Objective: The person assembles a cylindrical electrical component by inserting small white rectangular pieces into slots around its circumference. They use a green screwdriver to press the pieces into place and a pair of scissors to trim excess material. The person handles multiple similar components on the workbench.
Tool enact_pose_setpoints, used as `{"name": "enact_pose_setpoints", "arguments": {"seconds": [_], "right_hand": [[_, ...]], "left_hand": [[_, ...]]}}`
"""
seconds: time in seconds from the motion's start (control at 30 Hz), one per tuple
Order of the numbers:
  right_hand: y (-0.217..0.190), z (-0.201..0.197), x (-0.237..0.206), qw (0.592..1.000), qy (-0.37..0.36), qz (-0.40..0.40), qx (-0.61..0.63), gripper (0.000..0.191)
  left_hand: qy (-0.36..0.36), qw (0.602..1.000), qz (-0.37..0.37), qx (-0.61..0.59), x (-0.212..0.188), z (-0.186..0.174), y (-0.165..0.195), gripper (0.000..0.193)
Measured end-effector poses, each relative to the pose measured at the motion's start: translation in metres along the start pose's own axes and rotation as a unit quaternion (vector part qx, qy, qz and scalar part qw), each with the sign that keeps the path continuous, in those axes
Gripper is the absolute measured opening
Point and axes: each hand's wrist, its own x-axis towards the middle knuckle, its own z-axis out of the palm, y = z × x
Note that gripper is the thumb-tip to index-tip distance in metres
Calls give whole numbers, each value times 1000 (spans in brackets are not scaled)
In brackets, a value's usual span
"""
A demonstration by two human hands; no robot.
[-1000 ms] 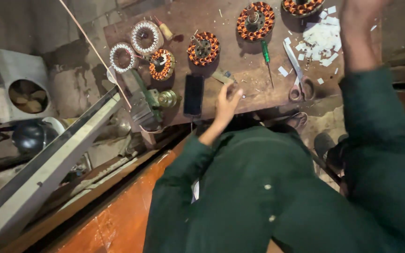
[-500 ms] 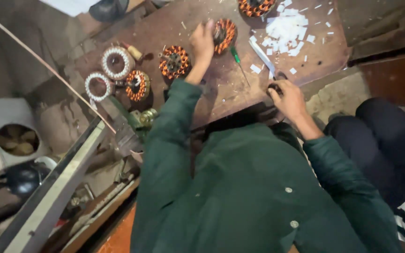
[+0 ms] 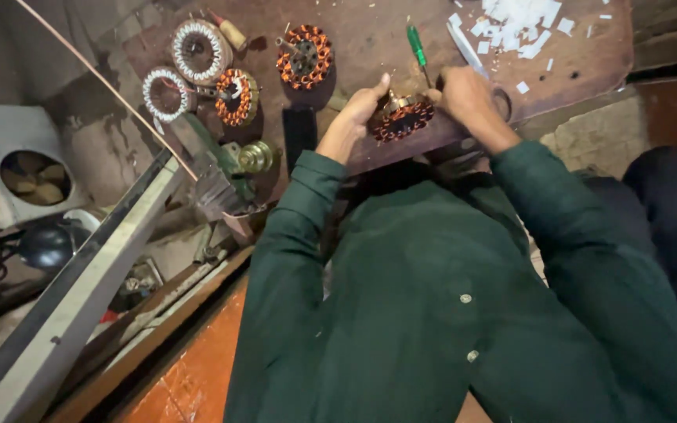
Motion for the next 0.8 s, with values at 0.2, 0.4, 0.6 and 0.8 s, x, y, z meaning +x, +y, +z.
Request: {"name": "enact_pose_setpoints", "arguments": {"seconds": [0.2,0.4,0.6,0.8], "right_hand": [[3,-11,21,995,-6,-36,93,29],[25,0,-14,783,-20,-37,620,19],[26,31,-22,859,55,-138,490,27],[25,19,-25,963,66,-117,235,21]], "left_hand": [[164,849,410,289,-40,7,-31,50],[82,849,429,296,-36,7,-38,42],[95,846,429,302,-11,13,-45,38],[85,857,434,264,-3,12,-54,34]]}}
